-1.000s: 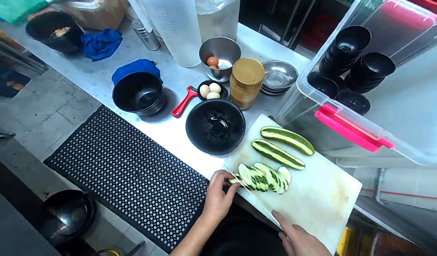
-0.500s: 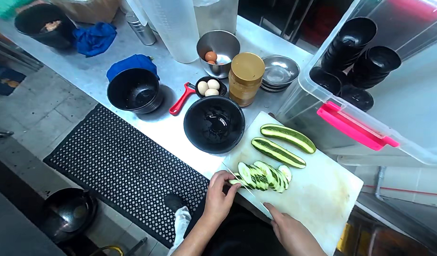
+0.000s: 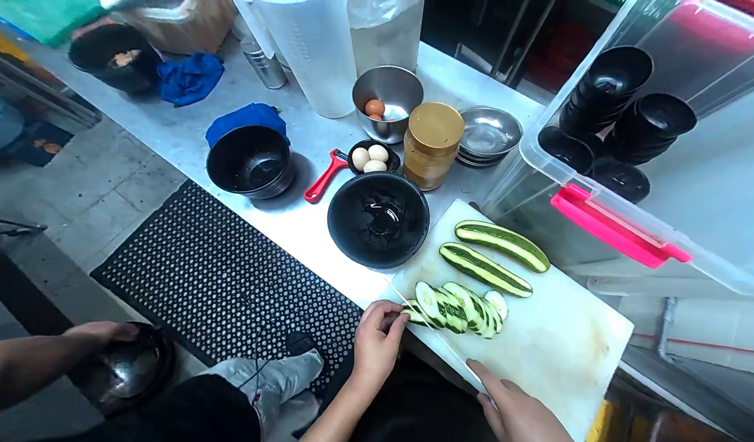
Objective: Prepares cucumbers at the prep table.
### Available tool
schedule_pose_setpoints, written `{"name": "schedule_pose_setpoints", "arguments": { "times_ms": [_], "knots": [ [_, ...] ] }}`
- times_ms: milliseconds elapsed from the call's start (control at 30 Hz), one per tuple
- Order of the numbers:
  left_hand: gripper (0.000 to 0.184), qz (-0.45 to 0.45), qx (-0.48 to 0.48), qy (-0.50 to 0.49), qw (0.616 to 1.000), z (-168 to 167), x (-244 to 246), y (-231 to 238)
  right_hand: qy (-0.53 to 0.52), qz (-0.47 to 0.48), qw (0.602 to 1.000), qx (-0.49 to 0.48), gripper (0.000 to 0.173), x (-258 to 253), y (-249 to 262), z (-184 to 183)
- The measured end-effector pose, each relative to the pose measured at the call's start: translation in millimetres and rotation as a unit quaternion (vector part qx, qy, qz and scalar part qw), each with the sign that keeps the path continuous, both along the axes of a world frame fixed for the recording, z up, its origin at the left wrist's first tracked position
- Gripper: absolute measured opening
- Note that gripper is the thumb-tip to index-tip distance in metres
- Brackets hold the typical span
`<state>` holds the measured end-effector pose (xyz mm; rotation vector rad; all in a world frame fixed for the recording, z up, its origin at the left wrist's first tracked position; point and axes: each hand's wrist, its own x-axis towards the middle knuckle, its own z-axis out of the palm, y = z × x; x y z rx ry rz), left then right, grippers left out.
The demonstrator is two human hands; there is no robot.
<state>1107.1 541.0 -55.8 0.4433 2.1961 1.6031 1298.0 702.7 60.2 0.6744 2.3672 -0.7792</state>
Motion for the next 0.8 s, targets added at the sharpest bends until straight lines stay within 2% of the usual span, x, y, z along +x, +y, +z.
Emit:
{"name": "schedule_pose_setpoints", "arguments": {
  "times_ms": [600,800],
  "knots": [
    [0.011,0.015,0.031,-0.028,0.999,-3.6,1.9,2.4,-0.085,-0.003,0.996,-0.013,0.051,-4.0,-5.8,4.0],
    [0.012,-0.025,0.037,-0.021,0.999,-6.4,9.1,4.3,-0.066,-0.010,0.998,0.010,0.051,-6.2,-8.7,-1.3]
  ]
}}
